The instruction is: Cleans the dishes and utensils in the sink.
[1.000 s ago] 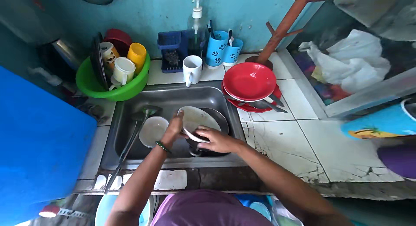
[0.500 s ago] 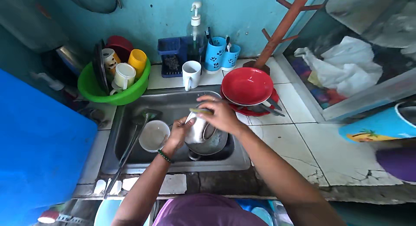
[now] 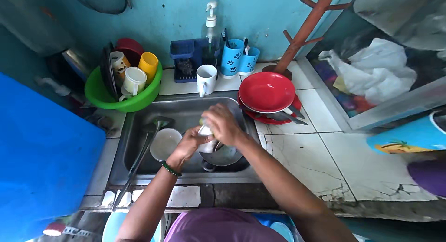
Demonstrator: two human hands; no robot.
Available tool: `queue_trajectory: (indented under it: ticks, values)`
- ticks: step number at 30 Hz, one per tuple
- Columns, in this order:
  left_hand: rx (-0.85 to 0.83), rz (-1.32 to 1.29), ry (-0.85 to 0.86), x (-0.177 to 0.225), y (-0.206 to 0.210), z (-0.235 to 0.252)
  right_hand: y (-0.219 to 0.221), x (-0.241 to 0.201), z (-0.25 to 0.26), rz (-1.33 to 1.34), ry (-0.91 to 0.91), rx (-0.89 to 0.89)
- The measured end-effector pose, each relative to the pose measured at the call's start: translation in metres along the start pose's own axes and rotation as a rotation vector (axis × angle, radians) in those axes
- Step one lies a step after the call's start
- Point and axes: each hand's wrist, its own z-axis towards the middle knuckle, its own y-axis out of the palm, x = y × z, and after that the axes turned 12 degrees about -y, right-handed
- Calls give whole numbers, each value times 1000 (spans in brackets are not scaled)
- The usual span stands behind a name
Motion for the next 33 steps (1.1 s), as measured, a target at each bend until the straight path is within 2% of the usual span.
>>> queue_trajectory:
  ticks: [1,2,3,5,6,7,10,11,12,15,16,17,19,22,24,25,26,29,30,31,33]
  values:
    - [11,9,21,1,0,0,4,-3,3,-70,-140,-2]
    - [22,-7,42,-2,0,1,7,-1,3,-63,-167,32]
    - [34,-43,61,-5,0,2,5,5,2,9,-84,76]
    - [56,-135,59,-8,2,0,-4,16,-1,198,219,137]
    - [67,-165,43,-8,4,-1,-3,21,-3,223,276,153]
    - [74,-182,24,-8,5,0,-1,21,-5,193,250,125]
    - [90,-187,-6,-8,8,5,12,11,-6,8,-134,33]
    - [94,-185,2,-8,7,5,13,12,-5,17,-181,42]
    - [93,-188,9,-9,7,4,12,16,-7,94,-110,66]
    - [83,-249,87,-12,4,-1,3,29,-14,397,465,217]
    - [91,-251,109,-12,3,-2,1,29,-15,461,596,257]
    - [96,-239,120,-11,2,-2,0,26,-16,466,644,266]
    - [81,-178,104,-8,-2,-1,-4,20,-14,329,547,201]
    - [68,-7,19,4,0,-1,-3,8,-6,23,127,34]
    - [78,39,39,3,4,3,6,8,-2,-69,-117,49]
    - [91,14,71,0,6,3,7,12,-3,-32,-111,83]
    - [105,-40,104,-3,8,2,6,17,-6,68,8,124]
    - [120,-243,157,-14,10,-3,-1,29,-15,458,619,257]
    - [109,-258,142,-14,9,-4,-3,28,-14,486,700,262]
    - [83,-240,114,-13,6,-5,-5,23,-13,434,682,225]
    - [31,-169,33,-4,1,-5,-12,8,-8,196,419,58]
